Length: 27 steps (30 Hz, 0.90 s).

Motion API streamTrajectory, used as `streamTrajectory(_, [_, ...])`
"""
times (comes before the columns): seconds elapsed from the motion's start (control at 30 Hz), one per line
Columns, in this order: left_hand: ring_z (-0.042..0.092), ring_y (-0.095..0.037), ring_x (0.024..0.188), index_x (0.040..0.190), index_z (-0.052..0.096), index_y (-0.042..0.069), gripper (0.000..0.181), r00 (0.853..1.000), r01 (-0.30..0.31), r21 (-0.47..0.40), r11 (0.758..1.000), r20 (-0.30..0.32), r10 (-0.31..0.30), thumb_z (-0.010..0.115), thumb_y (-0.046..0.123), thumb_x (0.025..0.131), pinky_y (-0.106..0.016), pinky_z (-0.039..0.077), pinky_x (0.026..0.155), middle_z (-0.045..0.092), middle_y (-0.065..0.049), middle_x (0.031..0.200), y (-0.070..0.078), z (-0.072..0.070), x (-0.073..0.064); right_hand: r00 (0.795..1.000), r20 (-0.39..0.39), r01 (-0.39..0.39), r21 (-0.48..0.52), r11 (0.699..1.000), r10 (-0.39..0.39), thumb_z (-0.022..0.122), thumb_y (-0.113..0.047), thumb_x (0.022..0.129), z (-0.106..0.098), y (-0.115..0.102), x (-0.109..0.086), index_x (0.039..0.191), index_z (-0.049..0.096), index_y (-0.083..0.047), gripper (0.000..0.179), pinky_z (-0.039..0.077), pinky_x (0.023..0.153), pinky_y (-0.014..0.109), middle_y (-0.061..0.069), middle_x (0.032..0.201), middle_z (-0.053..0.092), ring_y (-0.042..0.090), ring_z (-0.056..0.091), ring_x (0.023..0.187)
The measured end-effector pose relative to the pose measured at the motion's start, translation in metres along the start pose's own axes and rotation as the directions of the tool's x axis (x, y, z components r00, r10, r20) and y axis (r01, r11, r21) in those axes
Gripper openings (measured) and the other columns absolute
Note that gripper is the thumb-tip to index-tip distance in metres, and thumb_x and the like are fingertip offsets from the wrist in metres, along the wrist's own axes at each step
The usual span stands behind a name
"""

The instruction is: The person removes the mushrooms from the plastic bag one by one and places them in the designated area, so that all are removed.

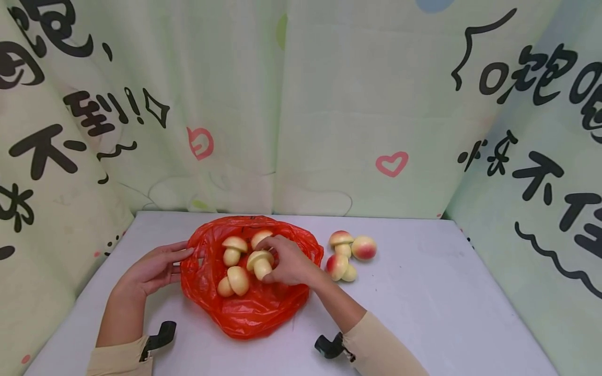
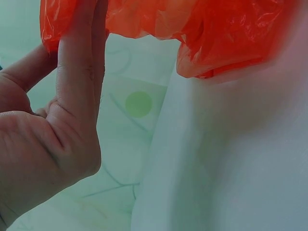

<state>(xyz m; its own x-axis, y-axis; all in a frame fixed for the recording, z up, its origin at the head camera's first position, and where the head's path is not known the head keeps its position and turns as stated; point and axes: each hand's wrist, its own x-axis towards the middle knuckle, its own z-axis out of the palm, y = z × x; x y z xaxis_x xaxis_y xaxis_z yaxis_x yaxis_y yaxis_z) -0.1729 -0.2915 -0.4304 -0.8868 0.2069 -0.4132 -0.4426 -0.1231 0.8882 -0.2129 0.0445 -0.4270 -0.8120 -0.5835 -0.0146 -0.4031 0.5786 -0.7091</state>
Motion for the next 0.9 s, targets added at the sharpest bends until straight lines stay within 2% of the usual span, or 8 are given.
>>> streamTrajectory(0.37, [0.078, -0.018, 0.094, 0.165, 0.019, 0.002, 0.075, 1.000, -0.008, -0.006, 1.000, 0.000, 0.008, 0.060, 0.024, 0.107, -0.035, 0.065, 0.085, 0.078, 0.005, 0.106, 0.001, 0.002, -0.001, 0.999, -0.035, 0.010, 0.025, 1.000, -0.009, 0.088, -0.017, 0.081, -0.005, 0.002, -0.009, 0.131, 0.064, -0.024, 0.056, 0.059, 0.084, 0.029, -0.003, 0.130, 0.062, 0.016, 0.058, 0.116])
streamTrajectory(0.63, [0.078, -0.017, 0.094, 0.166, 0.016, 0.002, 0.076, 1.000, -0.006, -0.015, 1.000, 0.007, 0.006, 0.059, 0.024, 0.108, -0.034, 0.064, 0.086, 0.077, 0.006, 0.106, 0.001, 0.004, -0.001, 0.999, -0.045, 0.008, 0.051, 0.999, -0.006, 0.087, -0.018, 0.083, -0.010, 0.002, -0.014, 0.132, 0.063, -0.024, 0.056, 0.060, 0.089, 0.031, -0.005, 0.132, 0.060, 0.016, 0.057, 0.121])
streamTrajectory(0.9, [0.078, -0.017, 0.094, 0.166, 0.014, 0.003, 0.077, 1.000, 0.005, -0.027, 1.000, 0.010, -0.005, 0.059, 0.024, 0.108, -0.034, 0.064, 0.086, 0.077, 0.006, 0.106, 0.001, 0.002, 0.000, 0.997, -0.068, 0.037, 0.192, 0.981, -0.025, 0.085, -0.010, 0.083, -0.020, -0.001, -0.024, 0.135, 0.061, -0.017, 0.057, 0.061, 0.098, 0.046, -0.002, 0.134, 0.059, 0.021, 0.058, 0.124])
